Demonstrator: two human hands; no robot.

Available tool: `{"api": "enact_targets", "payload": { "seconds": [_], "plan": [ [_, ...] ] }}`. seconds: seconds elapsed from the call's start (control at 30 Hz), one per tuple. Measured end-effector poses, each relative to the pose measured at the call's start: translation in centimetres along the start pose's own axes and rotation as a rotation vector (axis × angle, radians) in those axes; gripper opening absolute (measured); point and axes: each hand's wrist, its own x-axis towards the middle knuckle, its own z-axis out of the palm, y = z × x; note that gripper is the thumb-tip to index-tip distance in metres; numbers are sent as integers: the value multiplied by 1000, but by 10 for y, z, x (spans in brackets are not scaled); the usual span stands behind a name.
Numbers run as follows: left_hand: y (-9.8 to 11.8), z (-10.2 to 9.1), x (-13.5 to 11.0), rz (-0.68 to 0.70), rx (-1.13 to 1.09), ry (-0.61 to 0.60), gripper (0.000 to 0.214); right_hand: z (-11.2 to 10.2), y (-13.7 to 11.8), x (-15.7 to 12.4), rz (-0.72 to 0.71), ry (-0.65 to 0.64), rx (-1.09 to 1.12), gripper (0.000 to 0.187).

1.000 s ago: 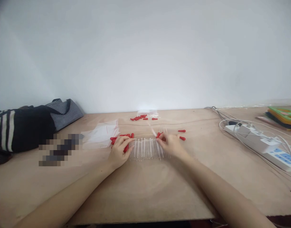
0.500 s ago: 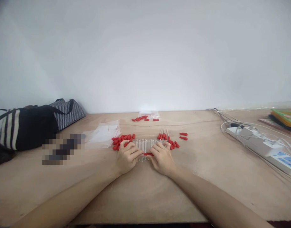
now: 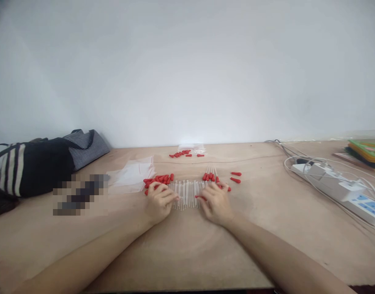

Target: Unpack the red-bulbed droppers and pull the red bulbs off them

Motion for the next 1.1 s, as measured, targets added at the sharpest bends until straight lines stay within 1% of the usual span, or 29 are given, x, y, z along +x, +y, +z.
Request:
{"api": "enact_targets", "payload": {
  "seconds": [0.07, 0.13, 0.2, 0.23, 0.27, 0.33, 0.4, 0.47, 0.5, 0.57, 0.63, 0.7, 0.8, 0.97, 1.1],
  "plan": [
    [-6, -1, -2, -57, -6, 41, 21, -5, 16, 0, 153, 71, -28, 22],
    [-8, -3, -1, -91, -49, 63, 22, -10, 33, 4, 314, 127, -46, 24],
    [-5, -3, 6, -133, -136, 66, 22, -14, 49, 9, 502, 155, -68, 26],
    [-3, -4, 12, -168, -190, 55, 22, -16, 57, 12, 597, 145, -83, 27],
    [-1, -4, 19, -220, -247, 29, 21, -17, 65, 15, 684, 116, -98, 29],
    [3, -5, 37, -361, -369, -74, 21, -20, 81, 20, 798, 53, -127, 31],
    [7, -4, 56, -533, -474, -238, 22, -21, 97, 22, 868, 5, -142, 29],
    [9, 0, 74, -664, -512, -405, 20, -20, 110, 21, 897, -54, -108, 28],
    [9, 4, 81, -688, -509, -454, 18, -18, 115, 20, 900, -82, -82, 27],
    [10, 13, 91, -710, -483, -522, 14, -14, 122, 18, 897, -127, -31, 24],
    [10, 23, 97, -724, -430, -563, 10, -10, 126, 17, 897, -142, 6, 22],
    [9, 33, 100, -740, -357, -592, 9, -7, 126, 17, 896, -138, 32, 19],
    [8, 41, 101, -744, -259, -616, 16, -3, 124, 19, 882, -137, 69, 16],
    [11, 40, 103, -693, -149, -634, 19, 3, 112, 22, 829, -186, 173, 16],
    [15, 39, 103, -634, -95, -631, 19, 4, 104, 23, 802, -216, 236, 27]
  ]
}}
